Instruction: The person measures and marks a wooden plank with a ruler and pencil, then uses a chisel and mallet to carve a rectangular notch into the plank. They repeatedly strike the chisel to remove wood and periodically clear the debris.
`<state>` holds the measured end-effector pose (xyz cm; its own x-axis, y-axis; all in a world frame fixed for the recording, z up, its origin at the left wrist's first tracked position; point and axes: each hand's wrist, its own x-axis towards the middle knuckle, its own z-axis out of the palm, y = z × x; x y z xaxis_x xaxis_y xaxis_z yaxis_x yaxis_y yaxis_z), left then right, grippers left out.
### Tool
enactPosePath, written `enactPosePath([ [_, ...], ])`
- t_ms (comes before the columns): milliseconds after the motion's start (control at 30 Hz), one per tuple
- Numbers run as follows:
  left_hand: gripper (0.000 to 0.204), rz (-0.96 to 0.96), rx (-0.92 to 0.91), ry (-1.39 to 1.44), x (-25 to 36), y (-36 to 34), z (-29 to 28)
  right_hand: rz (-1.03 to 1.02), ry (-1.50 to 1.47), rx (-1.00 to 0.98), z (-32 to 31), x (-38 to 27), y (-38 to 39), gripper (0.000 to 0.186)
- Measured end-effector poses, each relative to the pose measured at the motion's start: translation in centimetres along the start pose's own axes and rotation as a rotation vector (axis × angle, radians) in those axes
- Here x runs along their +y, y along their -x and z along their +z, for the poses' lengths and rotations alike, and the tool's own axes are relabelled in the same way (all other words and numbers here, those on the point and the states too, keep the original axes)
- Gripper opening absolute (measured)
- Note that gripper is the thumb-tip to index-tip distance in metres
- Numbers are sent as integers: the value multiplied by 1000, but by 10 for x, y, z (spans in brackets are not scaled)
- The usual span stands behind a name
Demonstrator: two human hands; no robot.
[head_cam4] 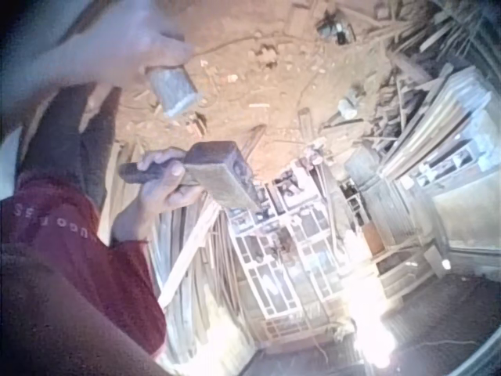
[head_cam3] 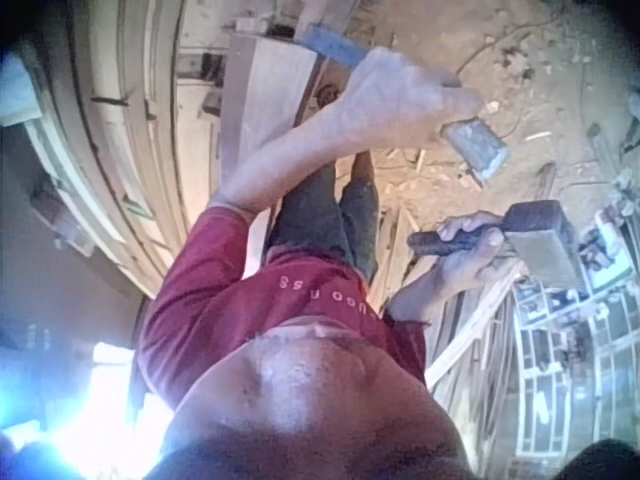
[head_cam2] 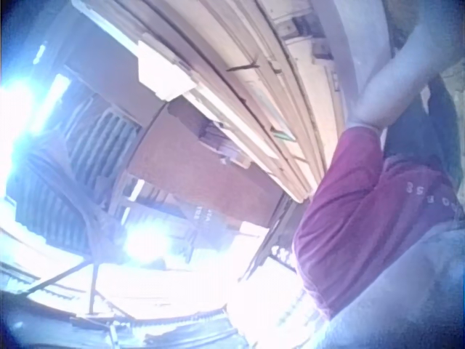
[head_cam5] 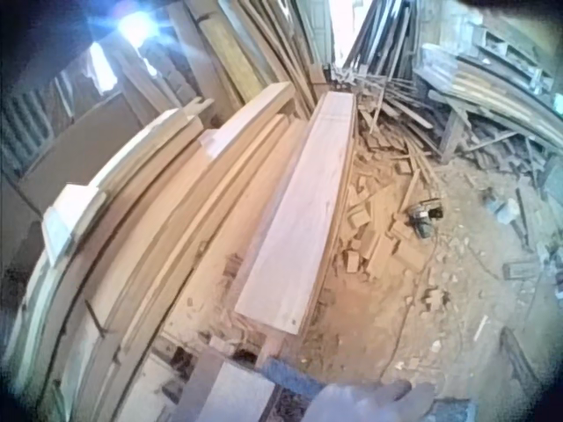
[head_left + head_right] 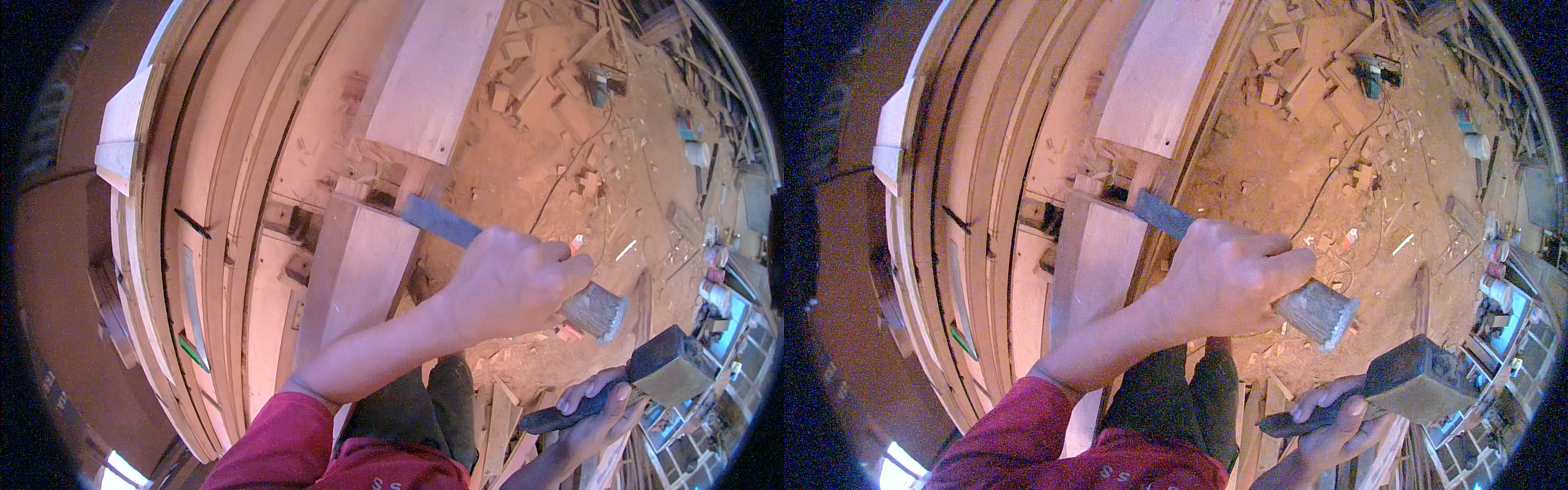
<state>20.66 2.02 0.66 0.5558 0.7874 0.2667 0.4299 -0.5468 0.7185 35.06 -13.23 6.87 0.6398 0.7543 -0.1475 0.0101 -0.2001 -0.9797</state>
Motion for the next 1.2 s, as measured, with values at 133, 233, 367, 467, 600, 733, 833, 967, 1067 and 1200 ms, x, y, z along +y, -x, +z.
enactPosePath([
  [133, 30, -13, 42, -8, -1, 1, 3, -45, 301, -224, -9, 9, 1, 30],
  [233, 31, 8, 38, -21, -3, 2, 8, -76, 318, -150, -13, -2, -2, 27],
  [367, 30, -3, 30, -21, -3, 2, 7, -25, 38, 11, -3, 10, 0, 24],
  [467, 28, -12, -3, -39, -4, 1, 8, 88, 452, -211, -13, 11, -3, 25],
  [600, 25, -49, 9, -80, -4, -1, 10, 64, 77, 52, 2, 1, -15, 20],
  [733, 18, -52, -32, -143, -12, 0, 9, 84, 422, -358, 0, 17, -12, 20],
  [833, 13, -66, -14, -170, -16, -1, -1, 82, 259, -215, 2, 11, -24, 21],
  [967, 22, -94, 10, -128, -8, 0, 14, 125, 66, -11, 14, 5, -31, 18],
  [1067, 25, -92, 13, -118, -11, 1, 14, 149, 155, -108, 17, 11, -25, 17],
  [1200, 29, -152, -50, -157, -20, -1, 1, 153, 264, -300, 9, 22, -24, 23],
])
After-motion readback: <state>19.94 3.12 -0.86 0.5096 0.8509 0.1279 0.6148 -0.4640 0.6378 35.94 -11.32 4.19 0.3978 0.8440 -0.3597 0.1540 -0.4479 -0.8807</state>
